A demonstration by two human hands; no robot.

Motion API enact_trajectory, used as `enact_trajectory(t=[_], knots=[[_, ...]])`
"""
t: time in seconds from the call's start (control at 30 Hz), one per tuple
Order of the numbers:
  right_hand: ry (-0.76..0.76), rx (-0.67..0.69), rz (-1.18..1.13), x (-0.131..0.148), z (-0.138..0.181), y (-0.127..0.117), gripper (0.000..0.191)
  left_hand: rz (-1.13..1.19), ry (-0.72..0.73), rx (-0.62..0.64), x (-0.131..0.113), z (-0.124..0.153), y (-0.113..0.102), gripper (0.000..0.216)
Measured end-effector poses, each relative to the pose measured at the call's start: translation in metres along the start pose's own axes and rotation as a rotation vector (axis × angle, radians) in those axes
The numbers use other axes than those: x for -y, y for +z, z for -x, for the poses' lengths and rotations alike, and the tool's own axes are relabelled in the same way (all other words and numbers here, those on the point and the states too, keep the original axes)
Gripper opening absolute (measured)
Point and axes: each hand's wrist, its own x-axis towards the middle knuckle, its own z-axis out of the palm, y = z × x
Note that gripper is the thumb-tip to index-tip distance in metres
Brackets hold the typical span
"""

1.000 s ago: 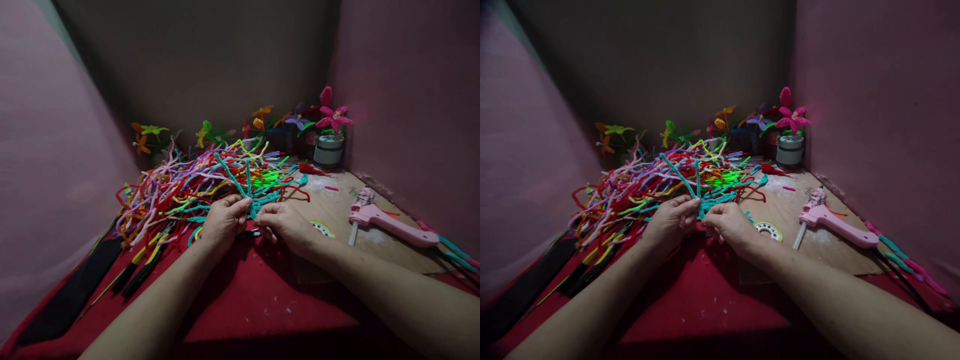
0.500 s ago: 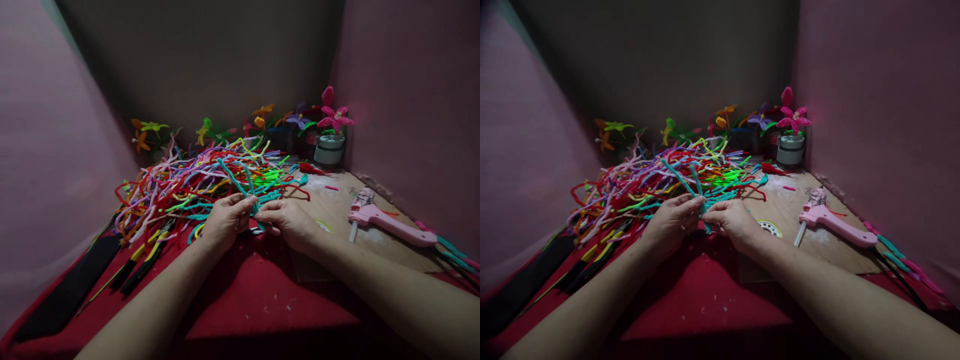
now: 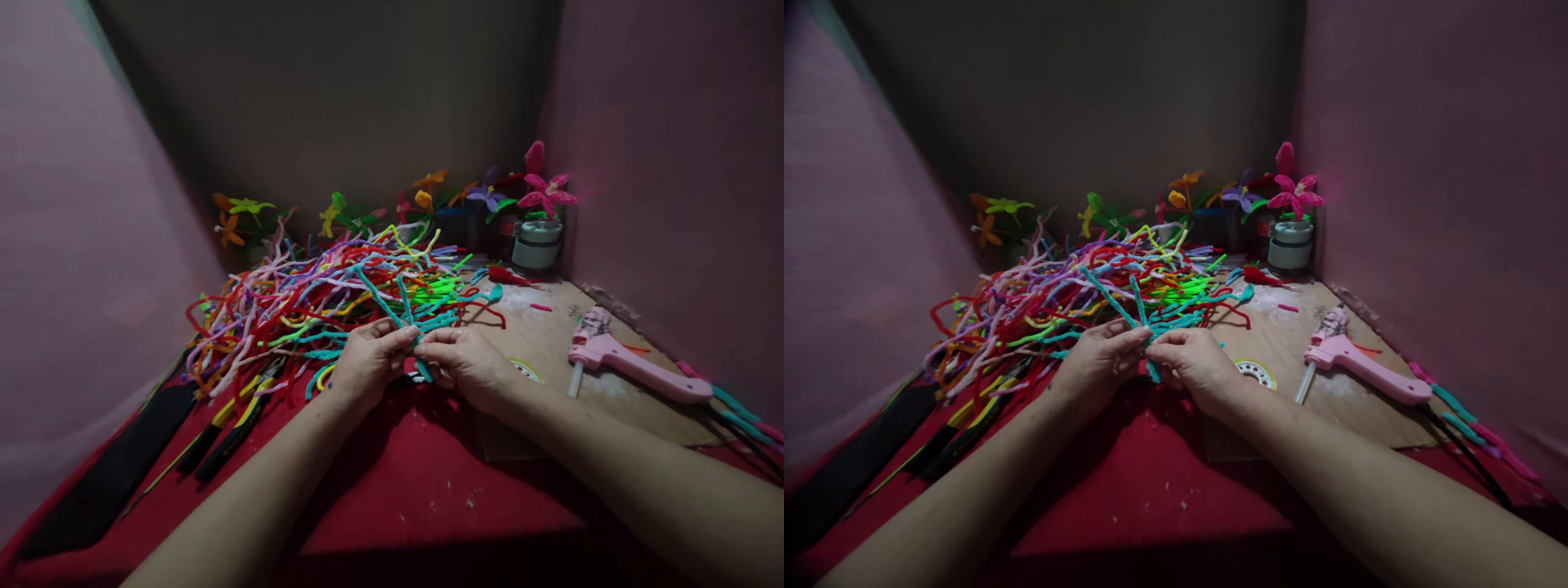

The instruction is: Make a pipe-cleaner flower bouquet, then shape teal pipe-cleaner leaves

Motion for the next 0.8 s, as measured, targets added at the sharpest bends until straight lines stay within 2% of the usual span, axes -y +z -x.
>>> enact_trajectory(t=[0.17,0.33,0.53,0.7,0.8], knots=[[-0.004,-0.026,0.001,0.001,-0.001,-0.001,0.016,-0.075,-0.006,0.025,-0.002,0.002,-0.003,0.028],[-0.001,-0.045,-0.029,0.004,-0.002,-0.004,0.015,-0.232,0.111,0.049,-0.008,0.003,-0.008,0.021],[0.001,-0.007,-0.071,0.006,-0.002,-0.006,0.014,-0.284,0.196,0.073,-0.013,0.002,-0.007,0.013],[0.022,0.001,-0.107,0.011,0.000,-0.005,0.014,-0.254,0.332,0.014,-0.007,0.000,-0.005,0.018],[0.015,0.013,-0.122,0.012,0.000,-0.004,0.015,-0.402,0.445,0.028,-0.007,0.000,-0.006,0.019]])
